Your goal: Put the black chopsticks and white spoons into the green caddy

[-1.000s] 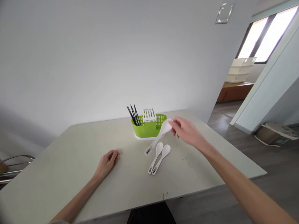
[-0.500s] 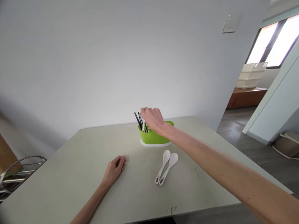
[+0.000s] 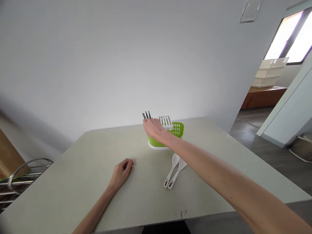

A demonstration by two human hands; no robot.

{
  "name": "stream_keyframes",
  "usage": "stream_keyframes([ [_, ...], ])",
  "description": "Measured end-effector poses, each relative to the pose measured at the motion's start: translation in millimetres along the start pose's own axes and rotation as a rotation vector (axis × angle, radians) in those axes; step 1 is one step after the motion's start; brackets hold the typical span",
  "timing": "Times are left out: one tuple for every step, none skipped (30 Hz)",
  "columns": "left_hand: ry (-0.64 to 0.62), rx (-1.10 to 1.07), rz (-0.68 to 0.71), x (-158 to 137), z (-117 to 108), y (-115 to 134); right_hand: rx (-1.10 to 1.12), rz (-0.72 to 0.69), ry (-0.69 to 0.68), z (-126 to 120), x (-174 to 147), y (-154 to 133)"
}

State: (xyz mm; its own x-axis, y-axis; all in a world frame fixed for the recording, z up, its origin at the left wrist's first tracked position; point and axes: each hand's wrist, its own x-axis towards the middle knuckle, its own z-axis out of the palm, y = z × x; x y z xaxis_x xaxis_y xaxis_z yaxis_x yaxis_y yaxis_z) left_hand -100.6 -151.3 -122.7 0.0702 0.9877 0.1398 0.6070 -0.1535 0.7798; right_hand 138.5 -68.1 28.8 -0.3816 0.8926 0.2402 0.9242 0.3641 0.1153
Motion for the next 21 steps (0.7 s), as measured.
stream_keyframes([
  [0.002, -0.004, 0.001, 0.0, 0.2, -0.2, 0.011, 0.001, -0.007, 2.3, 1.8, -1.4],
  [0.003, -0.009, 0.002, 0.1, 0.3, -0.5, 0.022, 0.0, -0.015, 4.3, 3.3, -2.5],
  [0.003, -0.013, 0.004, 0.3, 0.5, -0.9, 0.032, -0.003, -0.022, 5.8, 4.2, -3.0],
  [0.001, -0.016, 0.005, 0.6, 0.6, -1.5, 0.042, -0.01, -0.03, 6.9, 4.5, -3.0],
  [-0.001, -0.018, 0.008, 0.9, 0.7, -2.0, 0.051, -0.018, -0.035, 7.3, 4.1, -2.2],
  [-0.002, -0.019, 0.012, 1.2, 0.7, -2.5, 0.059, -0.026, -0.036, 6.9, 2.8, -0.7],
  [-0.002, -0.017, 0.017, 1.4, 0.7, -3.1, 0.066, -0.036, -0.033, 5.7, 0.5, 1.5],
  [0.0, -0.016, 0.022, 1.6, 0.6, -3.5, 0.071, -0.044, -0.023, 3.7, -3.0, 4.4],
  [0.002, -0.015, 0.025, 1.6, 0.5, -3.9, 0.076, -0.051, -0.008, 0.8, -7.8, 7.9],
  [0.003, -0.015, 0.027, 1.5, 0.3, -4.3, 0.08, -0.058, 0.011, -2.6, -14.0, 11.9],
  [0.004, -0.018, 0.027, 1.3, 0.1, -4.7, 0.083, -0.065, 0.032, -6.4, -21.6, 16.4],
  [0.003, -0.021, 0.027, 1.1, -0.1, -5.1, 0.085, -0.071, 0.052, -10.2, -30.5, 21.4],
  [0.0, -0.025, 0.029, 1.0, -0.3, -5.4, 0.086, -0.079, 0.068, -13.4, -40.5, 26.8],
  [-0.002, -0.029, 0.032, 0.9, -0.5, -5.7, 0.086, -0.088, 0.08, -15.8, -51.4, 32.5],
  [-0.002, -0.031, 0.036, 0.9, -0.6, -5.9, 0.085, -0.102, 0.082, -16.7, -62.9, 38.4],
  [-0.003, -0.031, 0.04, 1.0, -0.7, -6.0, 0.085, -0.118, 0.073, -15.9, -74.5, 44.6],
  [-0.002, -0.027, 0.041, 1.1, -0.9, -5.9, 0.091, -0.13, 0.045, -13.2, -86.1, 50.8],
  [-0.003, -0.022, 0.039, 1.1, -1.0, -5.6, 0.101, -0.127, -0.003, -8.3, -97.2, 56.8],
  [-0.004, -0.018, 0.036, 0.7, -1.2, -5.1, 0.121, -0.103, -0.065, -1.6, -107.7, 62.6],
  [-0.007, -0.016, 0.03, 0.0, -1.5, -4.3, 0.149, -0.058, -0.133, 7.0, -117.3, 67.9],
  [-0.011, -0.016, 0.025, -1.2, -1.9, -3.5, 0.165, -0.014, -0.182, 16.9, -125.9, 72.6],
])
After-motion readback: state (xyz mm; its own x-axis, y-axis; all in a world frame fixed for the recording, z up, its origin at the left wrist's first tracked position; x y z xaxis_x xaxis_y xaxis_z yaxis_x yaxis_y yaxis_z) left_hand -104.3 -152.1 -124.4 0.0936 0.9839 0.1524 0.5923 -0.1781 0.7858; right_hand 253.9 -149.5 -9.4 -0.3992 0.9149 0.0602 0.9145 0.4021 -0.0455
